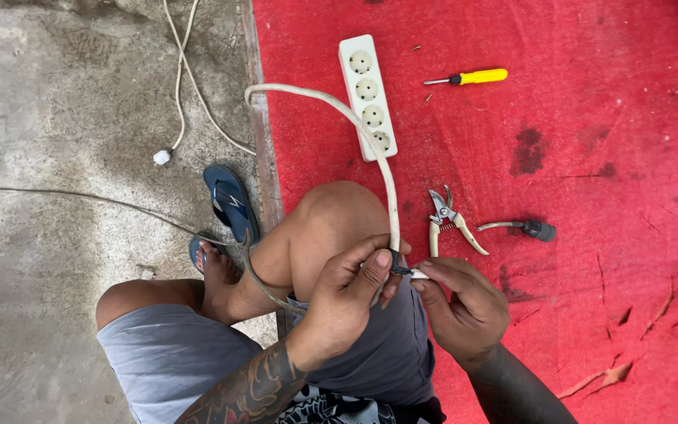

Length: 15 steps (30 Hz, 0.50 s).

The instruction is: The person sits on the ground repairing a power cord, stripping the insulation from the cord end and wiring a replacement plug, then wrapping the joint with electrical tape. They use pliers to cut and strip the wire and handle a screwdriver and power strip on the mat beside them.

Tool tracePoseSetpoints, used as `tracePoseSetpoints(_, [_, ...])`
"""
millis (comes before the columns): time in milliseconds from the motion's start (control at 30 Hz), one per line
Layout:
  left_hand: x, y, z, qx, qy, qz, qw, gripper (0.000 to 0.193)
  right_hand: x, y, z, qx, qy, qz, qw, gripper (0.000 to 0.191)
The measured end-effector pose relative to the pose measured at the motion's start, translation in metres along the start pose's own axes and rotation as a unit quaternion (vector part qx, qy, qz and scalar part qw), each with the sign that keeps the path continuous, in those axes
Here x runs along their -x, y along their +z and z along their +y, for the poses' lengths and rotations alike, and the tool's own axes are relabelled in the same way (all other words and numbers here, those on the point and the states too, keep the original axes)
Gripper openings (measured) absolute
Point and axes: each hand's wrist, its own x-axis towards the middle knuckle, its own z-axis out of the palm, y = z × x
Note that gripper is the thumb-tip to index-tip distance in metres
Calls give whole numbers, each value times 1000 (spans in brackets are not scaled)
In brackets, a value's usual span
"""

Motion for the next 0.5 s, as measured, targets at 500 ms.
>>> tracePoseSetpoints(500, [-11,-4,-2,-86,15,-8,996,31,-21,-4,4,72,-59,-65,994,22])
